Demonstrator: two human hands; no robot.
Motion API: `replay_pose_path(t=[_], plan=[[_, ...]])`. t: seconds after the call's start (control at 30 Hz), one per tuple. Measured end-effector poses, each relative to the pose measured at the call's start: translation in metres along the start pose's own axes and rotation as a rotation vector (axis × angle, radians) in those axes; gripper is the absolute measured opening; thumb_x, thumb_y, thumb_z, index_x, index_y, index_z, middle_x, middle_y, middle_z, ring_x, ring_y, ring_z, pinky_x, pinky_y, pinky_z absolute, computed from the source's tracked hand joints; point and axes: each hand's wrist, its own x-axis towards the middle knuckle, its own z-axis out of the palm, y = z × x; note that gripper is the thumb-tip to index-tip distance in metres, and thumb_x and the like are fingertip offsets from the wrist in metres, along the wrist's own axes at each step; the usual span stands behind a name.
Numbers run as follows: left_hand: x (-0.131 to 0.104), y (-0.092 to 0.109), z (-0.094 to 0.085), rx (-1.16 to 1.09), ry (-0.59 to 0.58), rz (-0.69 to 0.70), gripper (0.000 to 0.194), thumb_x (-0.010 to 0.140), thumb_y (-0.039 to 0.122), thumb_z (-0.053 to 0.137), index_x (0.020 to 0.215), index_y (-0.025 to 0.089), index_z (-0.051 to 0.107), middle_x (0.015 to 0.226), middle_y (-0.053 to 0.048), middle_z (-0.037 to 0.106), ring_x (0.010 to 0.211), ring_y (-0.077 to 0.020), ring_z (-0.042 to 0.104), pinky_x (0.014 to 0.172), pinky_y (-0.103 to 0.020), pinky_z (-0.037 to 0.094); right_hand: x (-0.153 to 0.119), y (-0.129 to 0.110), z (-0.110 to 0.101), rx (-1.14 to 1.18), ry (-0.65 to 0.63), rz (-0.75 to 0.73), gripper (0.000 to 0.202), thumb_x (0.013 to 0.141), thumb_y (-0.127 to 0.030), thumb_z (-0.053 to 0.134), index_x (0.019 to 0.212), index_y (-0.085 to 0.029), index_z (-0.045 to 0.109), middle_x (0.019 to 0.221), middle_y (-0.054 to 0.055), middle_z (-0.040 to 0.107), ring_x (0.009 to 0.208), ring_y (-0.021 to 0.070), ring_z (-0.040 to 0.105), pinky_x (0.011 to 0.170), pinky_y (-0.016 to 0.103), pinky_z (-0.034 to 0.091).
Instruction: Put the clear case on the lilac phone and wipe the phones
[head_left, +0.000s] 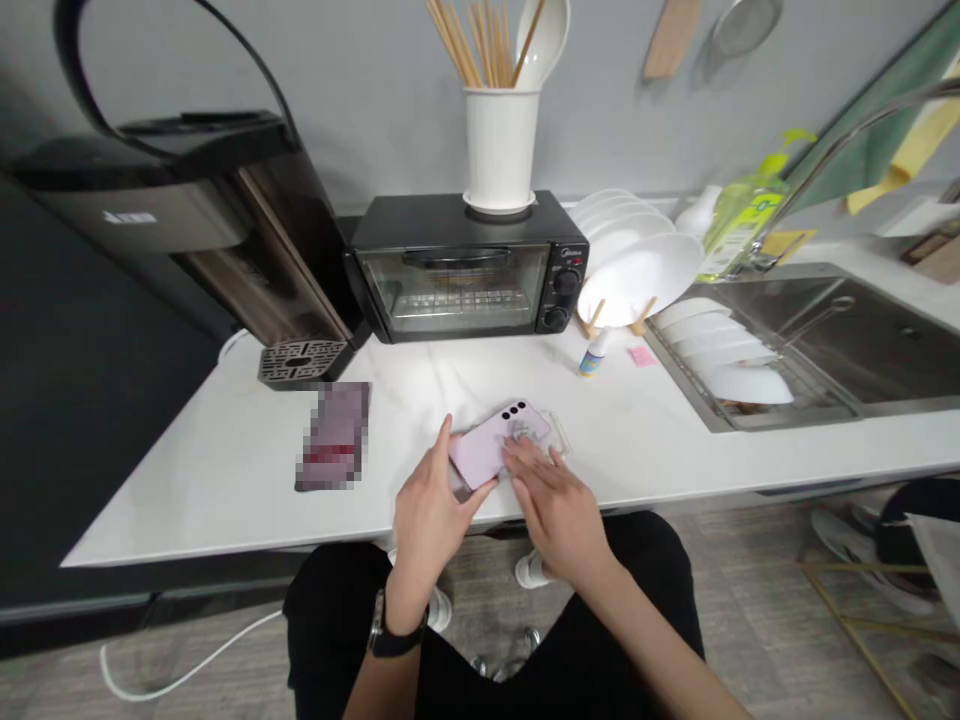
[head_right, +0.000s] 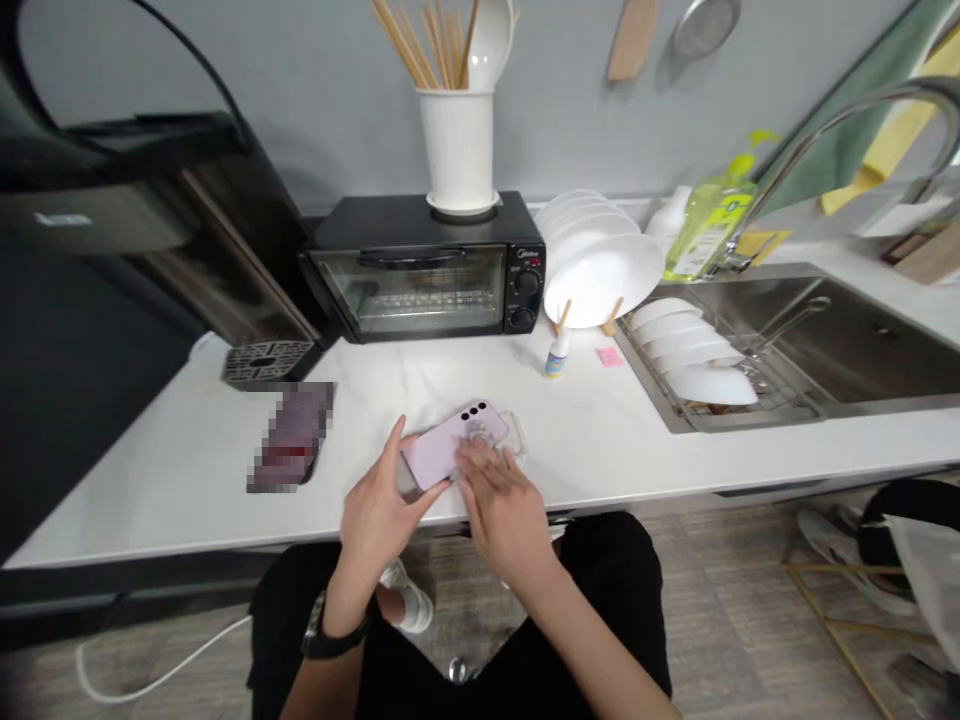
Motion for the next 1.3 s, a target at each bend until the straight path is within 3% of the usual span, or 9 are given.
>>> replay_pose_path(t=[0.17,0.33,0.57,0.73,0.83,0.93,1.1,1.2,1.3], plan=[[0.001,0.004,-0.001,-0.029,0.016,-0.01,0.065,0.066,0.038,0.041,0.118,0.03,0.002,0.111,0.0,0.042,0.099,-0.0194,0.04,0.073,-0.032,0.039,0.027,0.021,0.006,-0.045,0.1,0.06,0.035,0.079,-0.019,0.022,0.113,-0.017,0.028,0.12,0.002,0.028,0.112,0.0124,0.014,0.094,0.035,0.018],[0.001,0.003,0.0,-0.021,0.011,-0.001,0.065,0.066,0.036,0.041,0.118,0.03,0.001,0.113,0.0,0.04,0.1,-0.0194,0.039,0.075,-0.033,0.038,0.047,0.002,0.019,-0.005,0.105,-0.012,0.035,0.079,-0.019,0.021,0.111,-0.009,0.031,0.119,0.009,0.03,0.112,0.0159,0.016,0.093,0.038,0.017],[0.0,-0.008,0.004,0.042,-0.034,-0.03,0.06,0.069,0.019,0.035,0.118,0.028,0.001,0.117,0.002,0.034,0.099,-0.0193,0.04,0.078,-0.033,0.037,0.013,-0.032,0.015,0.041,0.006,-0.129,0.035,0.077,-0.024,0.026,0.111,-0.022,0.031,0.116,-0.004,0.034,0.111,0.0088,0.02,0.095,0.028,0.022],[0.002,-0.004,0.003,0.007,-0.029,-0.008,0.067,0.067,0.032,0.042,0.119,0.025,-0.001,0.115,0.0,0.037,0.1,-0.0196,0.039,0.077,-0.033,0.038,0.001,-0.008,0.004,0.01,-0.005,-0.035,0.035,0.077,-0.022,0.025,0.111,-0.028,0.03,0.117,-0.006,0.031,0.111,0.0093,0.018,0.096,0.03,0.02],[0.002,0.001,0.001,-0.015,0.0,-0.008,0.067,0.067,0.04,0.039,0.118,0.026,-0.001,0.113,0.0,0.039,0.101,-0.0188,0.038,0.076,-0.032,0.038,0.012,0.012,0.003,-0.028,0.063,0.051,0.035,0.078,-0.021,0.024,0.112,-0.027,0.027,0.119,-0.005,0.029,0.111,0.0103,0.016,0.095,0.033,0.02],[0.001,0.003,-0.001,-0.026,0.005,-0.003,0.065,0.068,0.039,0.038,0.118,0.028,-0.001,0.113,0.001,0.038,0.101,-0.0183,0.038,0.076,-0.031,0.039,0.029,0.018,0.007,-0.045,0.109,0.074,0.034,0.078,-0.022,0.022,0.112,-0.025,0.027,0.12,-0.004,0.026,0.112,0.0118,0.014,0.095,0.036,0.019],[0.001,-0.002,-0.001,-0.014,-0.008,0.011,0.064,0.068,0.033,0.04,0.118,0.029,-0.001,0.113,0.001,0.039,0.099,-0.0188,0.04,0.077,-0.032,0.039,0.041,-0.012,0.018,-0.019,0.076,0.019,0.034,0.078,-0.023,0.021,0.111,-0.021,0.03,0.119,-0.003,0.028,0.112,0.0113,0.014,0.096,0.032,0.016],[0.0,-0.006,-0.001,0.006,-0.009,0.013,0.059,0.071,0.022,0.035,0.118,0.027,0.0,0.114,-0.001,0.038,0.097,-0.0189,0.042,0.077,-0.033,0.038,0.028,-0.033,0.019,0.023,0.008,-0.065,0.035,0.078,-0.023,0.022,0.112,-0.021,0.028,0.119,-0.004,0.028,0.112,0.009,0.015,0.097,0.028,0.015],[0.0,-0.007,-0.002,0.011,-0.037,0.024,0.06,0.071,0.02,0.035,0.119,0.025,-0.001,0.115,-0.001,0.037,0.097,-0.019,0.042,0.076,-0.032,0.039,0.01,-0.036,0.016,0.053,-0.051,-0.128,0.035,0.077,-0.024,0.022,0.112,-0.023,0.028,0.119,-0.006,0.028,0.112,0.008,0.015,0.097,0.027,0.016]])
